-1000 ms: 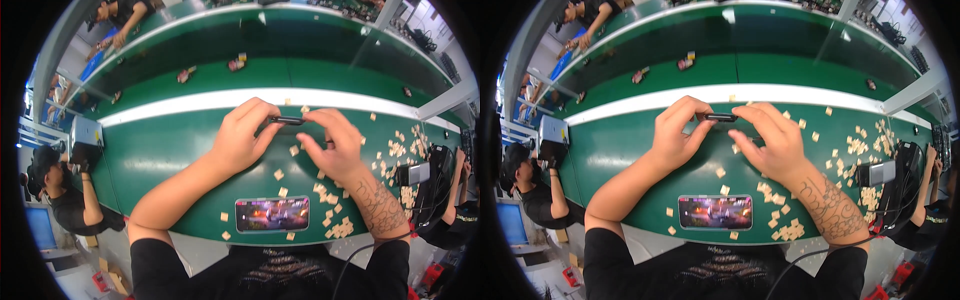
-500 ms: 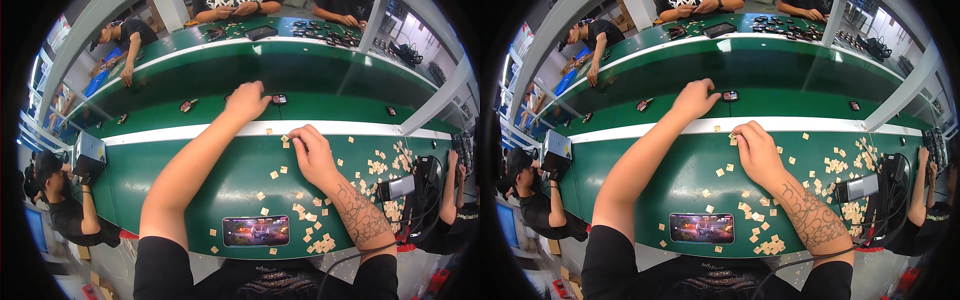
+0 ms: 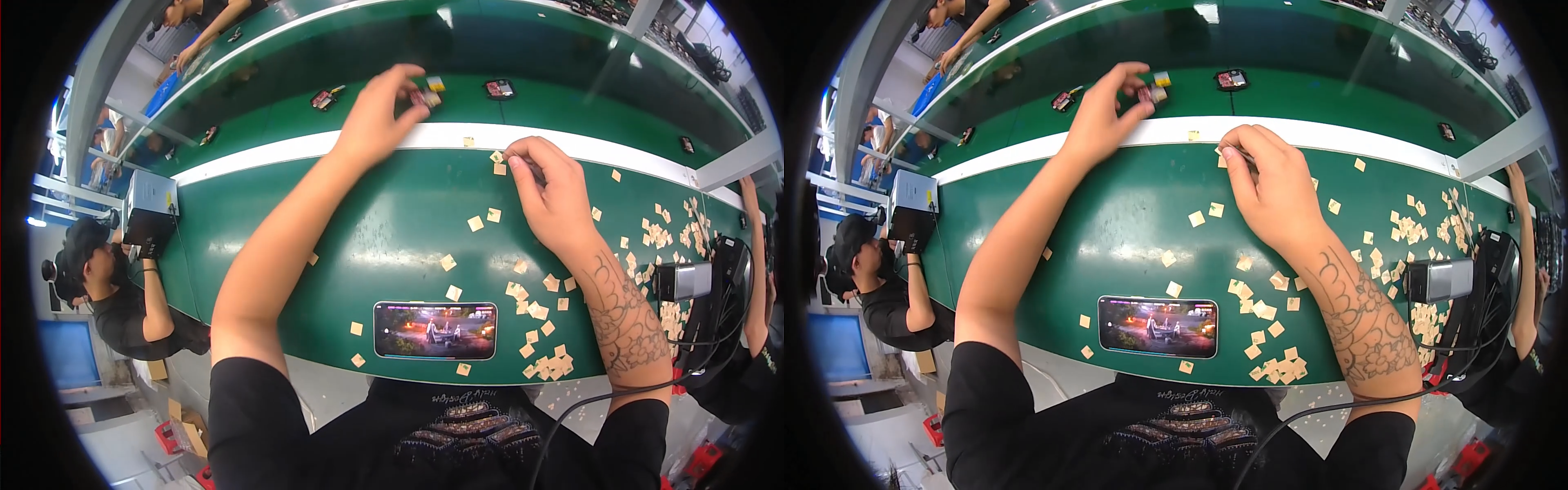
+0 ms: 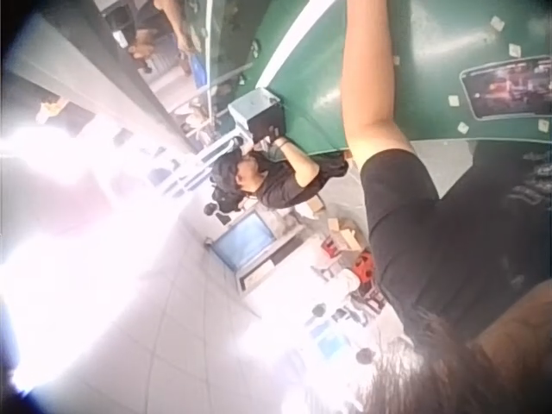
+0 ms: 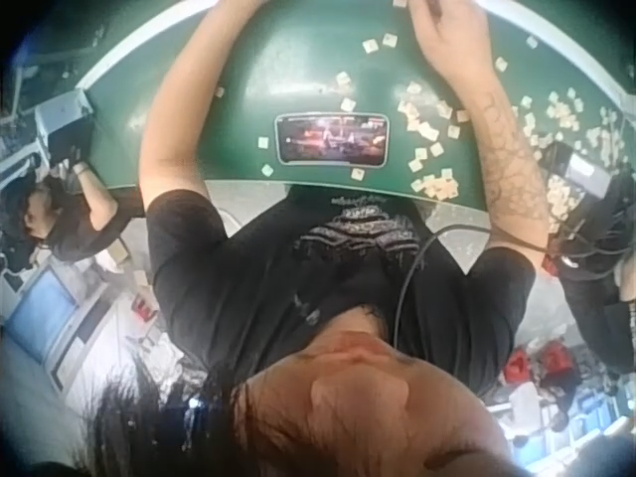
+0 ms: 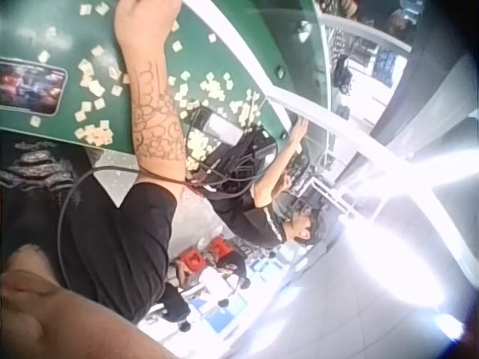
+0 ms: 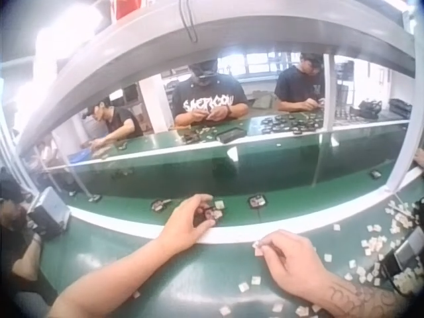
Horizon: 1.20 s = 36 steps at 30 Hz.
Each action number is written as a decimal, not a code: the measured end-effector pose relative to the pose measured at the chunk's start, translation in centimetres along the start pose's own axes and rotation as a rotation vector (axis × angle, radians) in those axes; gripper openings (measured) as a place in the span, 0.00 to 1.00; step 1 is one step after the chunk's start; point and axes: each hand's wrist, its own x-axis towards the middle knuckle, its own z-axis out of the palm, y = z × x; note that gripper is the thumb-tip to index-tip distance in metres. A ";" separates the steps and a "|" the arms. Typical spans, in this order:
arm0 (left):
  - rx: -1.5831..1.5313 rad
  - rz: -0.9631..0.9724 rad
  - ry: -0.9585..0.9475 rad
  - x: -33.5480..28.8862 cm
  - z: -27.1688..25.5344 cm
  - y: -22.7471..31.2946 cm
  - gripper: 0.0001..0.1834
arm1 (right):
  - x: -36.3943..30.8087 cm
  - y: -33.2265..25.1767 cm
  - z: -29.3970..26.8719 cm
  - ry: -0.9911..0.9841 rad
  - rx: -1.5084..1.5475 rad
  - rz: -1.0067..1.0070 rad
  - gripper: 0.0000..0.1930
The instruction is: Manually assemble and connect small electrical components and wires for a device.
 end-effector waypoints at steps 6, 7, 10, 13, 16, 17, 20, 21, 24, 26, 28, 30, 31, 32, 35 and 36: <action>-0.114 0.090 -0.197 -10.2 -0.9 7.9 0.38 | -0.3 -1.9 0.4 -0.378 0.053 -0.095 0.08; -0.116 0.047 -0.251 -10.7 -1.2 8.4 0.41 | -0.4 -2.0 0.2 -0.389 0.042 -0.096 0.08; -0.151 0.066 -0.234 -11.4 -1.4 8.6 0.41 | -1.2 -2.7 0.2 -0.566 -0.039 -0.103 0.08; -0.159 0.074 -0.218 -11.5 -1.5 8.6 0.41 | -1.2 -4.1 0.4 -0.548 -0.206 -0.059 0.08; -0.162 0.065 -0.234 -11.7 -1.5 8.6 0.40 | -1.5 -5.0 1.1 -0.495 -0.458 -0.181 0.08; -0.155 0.054 -0.256 -11.8 -1.7 8.5 0.40 | -1.5 -5.1 1.4 -0.501 -0.576 -0.271 0.09; -0.142 0.062 -0.254 -11.8 -1.8 8.6 0.38 | -1.3 -6.0 1.9 -0.526 -0.715 -0.378 0.08; -0.150 0.047 -0.258 -11.8 -1.7 8.6 0.38 | -1.3 -6.2 2.1 -0.532 -0.741 -0.394 0.06; -0.168 0.052 -0.211 -11.2 -1.5 8.2 0.35 | -1.6 -4.4 2.2 -0.434 -0.598 -0.277 0.07; -0.169 0.056 -0.228 -11.2 -1.6 8.3 0.33 | -1.6 -3.8 2.2 -0.418 -0.463 -0.185 0.06; -0.184 0.041 -0.226 -11.4 -1.7 8.4 0.33 | -1.4 -3.4 2.1 -0.391 -0.169 0.048 0.08; -0.196 0.043 -0.213 -11.3 -1.8 8.2 0.32 | -1.0 -3.4 1.5 -0.357 -0.145 0.107 0.09; -0.186 0.039 -0.220 -11.7 -1.7 8.1 0.32 | -0.8 -3.3 1.3 -0.367 -0.145 0.028 0.09; -0.174 0.042 -0.224 -11.7 -1.8 8.1 0.32 | -0.5 -3.2 1.0 -0.373 -0.147 -0.056 0.09; -0.172 0.039 -0.260 -11.6 -2.2 8.3 0.31 | -0.4 -2.9 0.5 -0.462 -0.124 -0.057 0.09; -0.169 0.047 -0.257 -11.6 -2.3 8.3 0.31 | -0.4 -2.9 0.3 -0.536 -0.142 -0.032 0.09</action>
